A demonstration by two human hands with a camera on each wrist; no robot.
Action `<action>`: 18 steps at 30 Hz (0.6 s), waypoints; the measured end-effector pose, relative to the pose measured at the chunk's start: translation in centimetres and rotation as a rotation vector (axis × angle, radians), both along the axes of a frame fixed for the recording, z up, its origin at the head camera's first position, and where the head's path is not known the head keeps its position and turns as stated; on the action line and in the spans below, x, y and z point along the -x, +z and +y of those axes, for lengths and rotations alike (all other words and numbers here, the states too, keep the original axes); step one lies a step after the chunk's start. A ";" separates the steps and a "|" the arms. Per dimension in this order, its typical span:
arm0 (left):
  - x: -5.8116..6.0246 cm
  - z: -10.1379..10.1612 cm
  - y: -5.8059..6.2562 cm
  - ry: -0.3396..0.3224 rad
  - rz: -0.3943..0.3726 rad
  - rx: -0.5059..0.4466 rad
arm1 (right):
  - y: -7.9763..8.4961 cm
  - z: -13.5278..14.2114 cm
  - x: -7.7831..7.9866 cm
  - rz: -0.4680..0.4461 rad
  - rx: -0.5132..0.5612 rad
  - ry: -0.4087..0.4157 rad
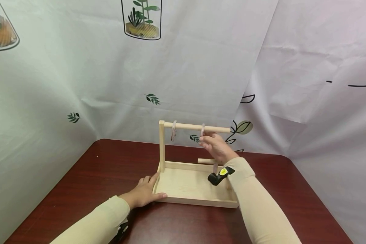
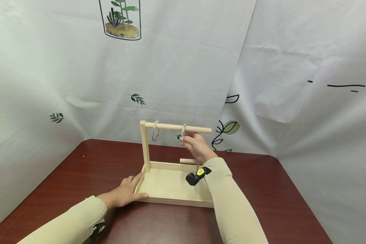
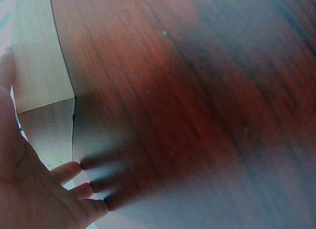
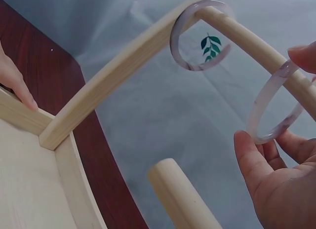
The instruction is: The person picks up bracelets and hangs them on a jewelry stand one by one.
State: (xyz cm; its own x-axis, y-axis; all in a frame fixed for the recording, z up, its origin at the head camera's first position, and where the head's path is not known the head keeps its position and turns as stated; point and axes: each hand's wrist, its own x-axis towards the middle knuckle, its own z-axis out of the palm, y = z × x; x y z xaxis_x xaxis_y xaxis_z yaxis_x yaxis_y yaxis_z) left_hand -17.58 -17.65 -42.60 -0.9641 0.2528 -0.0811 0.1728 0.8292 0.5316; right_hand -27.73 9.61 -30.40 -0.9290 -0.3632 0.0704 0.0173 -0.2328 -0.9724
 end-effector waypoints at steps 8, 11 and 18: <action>0.0 0.1 0.1 -0.005 0.004 -0.003 | -0.1 -0.7 0.3 0.003 0.005 0.019; 0.0 0.1 0.1 -0.004 0.003 -0.006 | -0.1 -0.9 0.3 -0.002 -0.007 0.017; -0.1 0.0 0.0 0.002 -0.001 -0.007 | -0.1 -1.4 0.4 -0.008 -0.034 0.026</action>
